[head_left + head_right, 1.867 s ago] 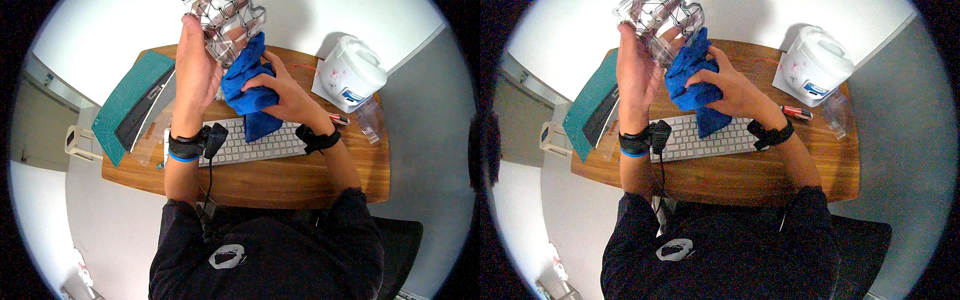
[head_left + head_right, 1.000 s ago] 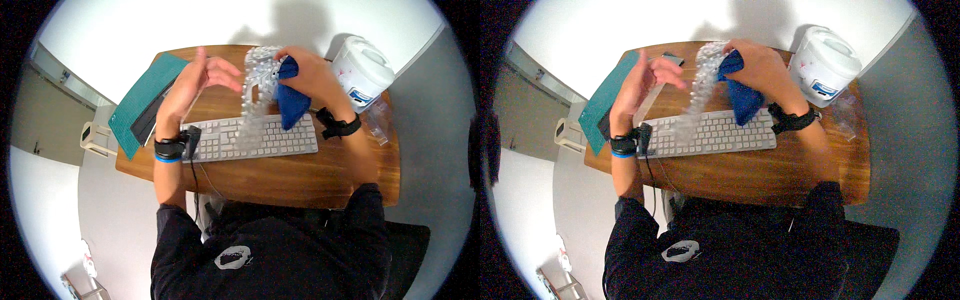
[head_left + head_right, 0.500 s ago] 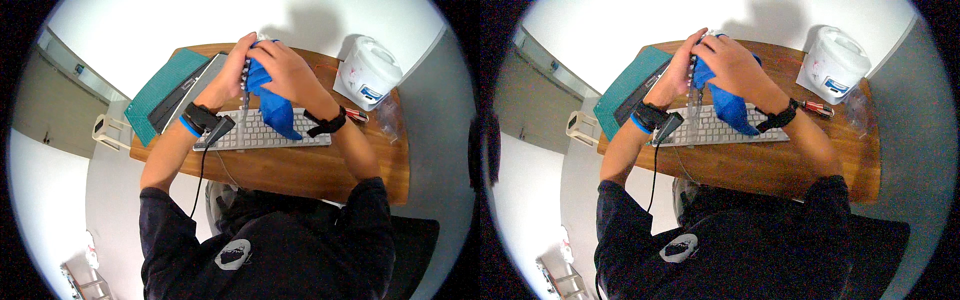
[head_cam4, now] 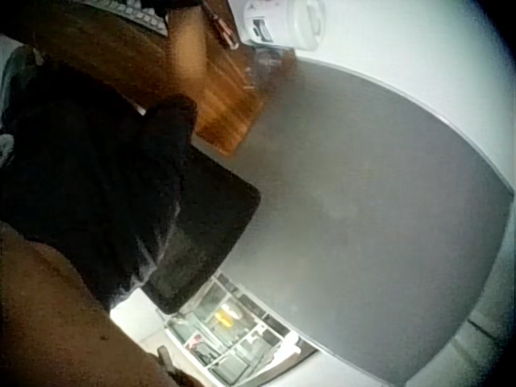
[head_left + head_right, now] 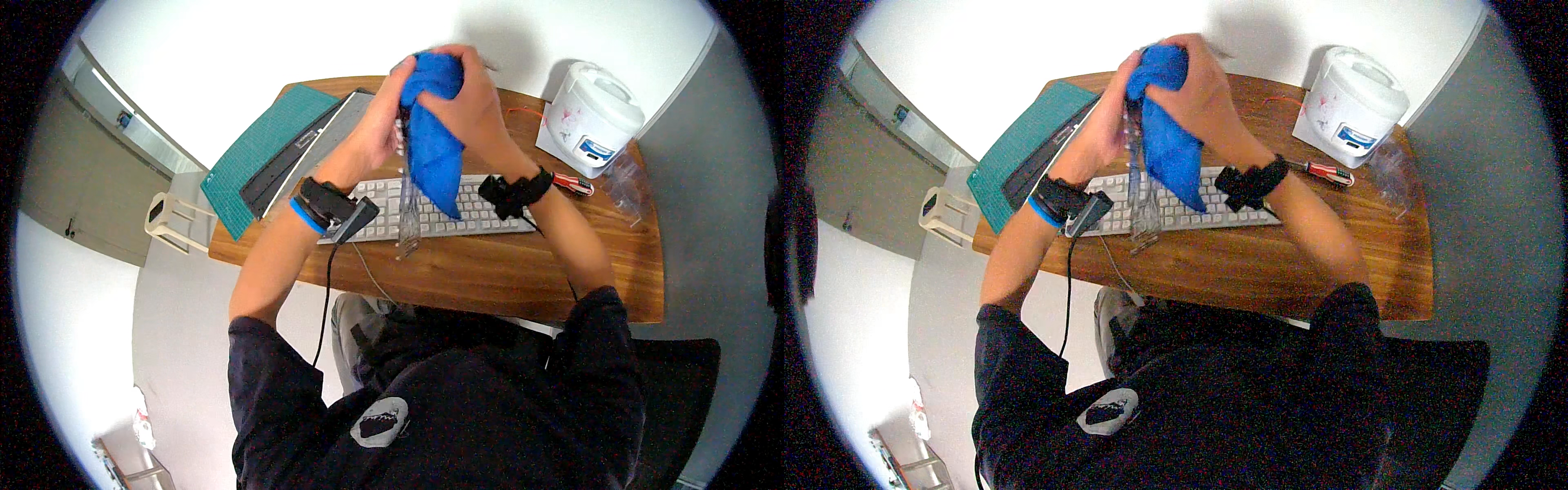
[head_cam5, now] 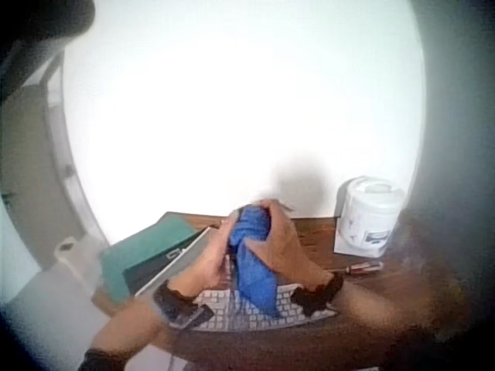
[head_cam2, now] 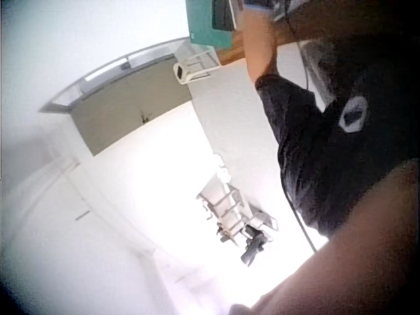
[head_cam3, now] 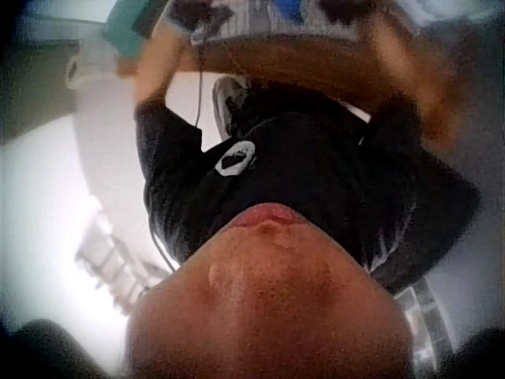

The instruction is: The person wipes a transparent keyboard membrane with a blue cloth, aligns it over a white keyboard base, and then places the black keyboard casing on top. The person handles the membrane, cloth, and casing to reassemble the keyboard.

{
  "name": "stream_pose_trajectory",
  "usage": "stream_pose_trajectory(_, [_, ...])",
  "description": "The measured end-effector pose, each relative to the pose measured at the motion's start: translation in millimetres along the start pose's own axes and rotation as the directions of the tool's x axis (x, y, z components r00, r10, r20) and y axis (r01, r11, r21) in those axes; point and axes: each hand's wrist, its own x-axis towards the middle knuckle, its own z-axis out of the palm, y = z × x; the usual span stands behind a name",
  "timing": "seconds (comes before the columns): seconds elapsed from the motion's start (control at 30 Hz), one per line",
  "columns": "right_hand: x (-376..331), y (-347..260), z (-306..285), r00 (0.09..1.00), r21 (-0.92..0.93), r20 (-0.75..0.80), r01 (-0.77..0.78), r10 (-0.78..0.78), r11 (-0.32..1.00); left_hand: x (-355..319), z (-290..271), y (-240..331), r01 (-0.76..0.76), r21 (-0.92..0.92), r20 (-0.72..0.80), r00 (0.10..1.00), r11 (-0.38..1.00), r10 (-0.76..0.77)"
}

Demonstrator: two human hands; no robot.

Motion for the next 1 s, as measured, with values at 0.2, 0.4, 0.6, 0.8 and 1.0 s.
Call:
stream_pose_trajectory(0.2, [14, 28, -3, 0.949, 0.118, -0.174, -0.246, 0.264, 0.962, -18, 0, -3, 0.012, 0.183, -0.016, 1.000, 0.983, -0.010])
stream_pose_trajectory(0.4, [4, 8, 4, 1.000, 0.057, -0.018, 0.002, -0.001, 0.998, -26, -16, -1, -0.071, 0.207, 0.059, 0.996, 0.976, 0.060])
stream_pose_trajectory(0.6, [59, 87, -30, 0.943, -0.015, -0.306, -0.143, 0.131, 0.990, -49, -1, 24, -0.038, 0.706, 0.173, 0.978, 0.708, -0.120])
stream_pose_trajectory(0.8, [57, 68, -55, 0.922, -0.060, -0.388, -0.007, -0.017, 0.998, -34, -32, 11, -0.281, 0.934, 0.216, 0.936, 0.222, 0.278])
stream_pose_trajectory(1.0, [33, 46, -57, 0.923, -0.094, -0.334, 0.167, -0.189, 0.981, 5, -54, -30, -0.058, 0.990, 0.092, 0.955, -0.126, 0.281])
